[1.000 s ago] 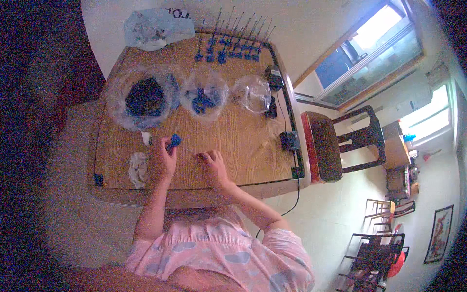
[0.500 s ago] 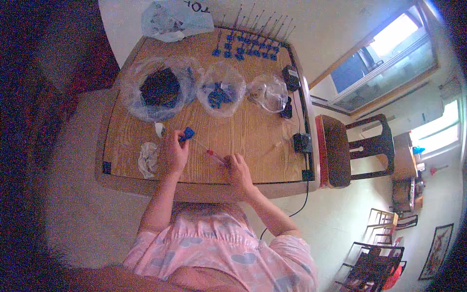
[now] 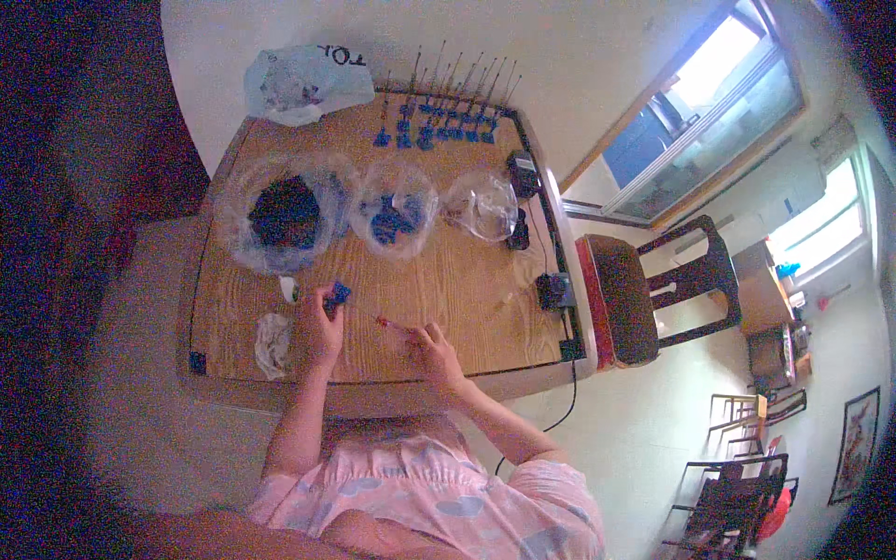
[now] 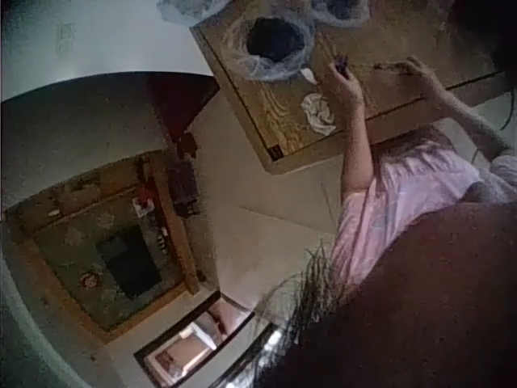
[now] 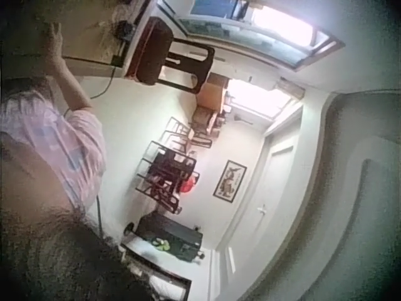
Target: The person assembles small blue plastic components using a screwdriver and small metal pins.
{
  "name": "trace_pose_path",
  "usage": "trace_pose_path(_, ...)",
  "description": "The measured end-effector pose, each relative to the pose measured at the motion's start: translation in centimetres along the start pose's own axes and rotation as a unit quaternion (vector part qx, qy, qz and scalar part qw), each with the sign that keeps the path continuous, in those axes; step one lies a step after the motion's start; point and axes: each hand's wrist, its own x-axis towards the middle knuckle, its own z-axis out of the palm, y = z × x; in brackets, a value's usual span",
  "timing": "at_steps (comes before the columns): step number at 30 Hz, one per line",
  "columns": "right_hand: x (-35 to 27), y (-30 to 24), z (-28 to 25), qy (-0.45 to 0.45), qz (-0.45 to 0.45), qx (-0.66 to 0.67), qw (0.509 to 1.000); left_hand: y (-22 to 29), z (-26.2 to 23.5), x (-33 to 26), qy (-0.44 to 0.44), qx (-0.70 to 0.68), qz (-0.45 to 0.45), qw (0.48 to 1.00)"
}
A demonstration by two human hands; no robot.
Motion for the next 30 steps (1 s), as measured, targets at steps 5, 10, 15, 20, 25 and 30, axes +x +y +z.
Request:
trace_pose_path(5,0.0,-1.4,-0.9,-0.012,-0.077,0.019,0.997,0.4,-0.4,0.1,-0.003,-0.015,0.003,1.0)
trace_pose_path(10,0.1,-0.8,0.5,-0.017,0.004,-0.008,1.0,-0.7,0.4,-0.4,-0.001,-0.017,-0.003,1.0)
trace_pose_path(15,-0.1,-0.2,0.0,-0.06,-0.042,-0.014,0.997,0.0,0.5,0.0,0.002,-0.008,0.012,1.0)
trace_pose_path(20,0.1,-2.7,-0.2,0.004,-0.073,0.022,0.997,-0.5,0.3,-0.1,-0.001,-0.014,-0.005,1.0)
trace_pose_path(25,0.4,-3.0,-0.5,-0.049,-0.038,-0.005,0.998,-0.5,0.1,-0.1,0.005,-0.013,0.008,1.0)
trace_pose_path(30,0.3,-2.7,0.2,-0.008,-0.079,-0.005,0.997,-0.1,-0.1,-0.3,0.01,0.001,0.004,1.0)
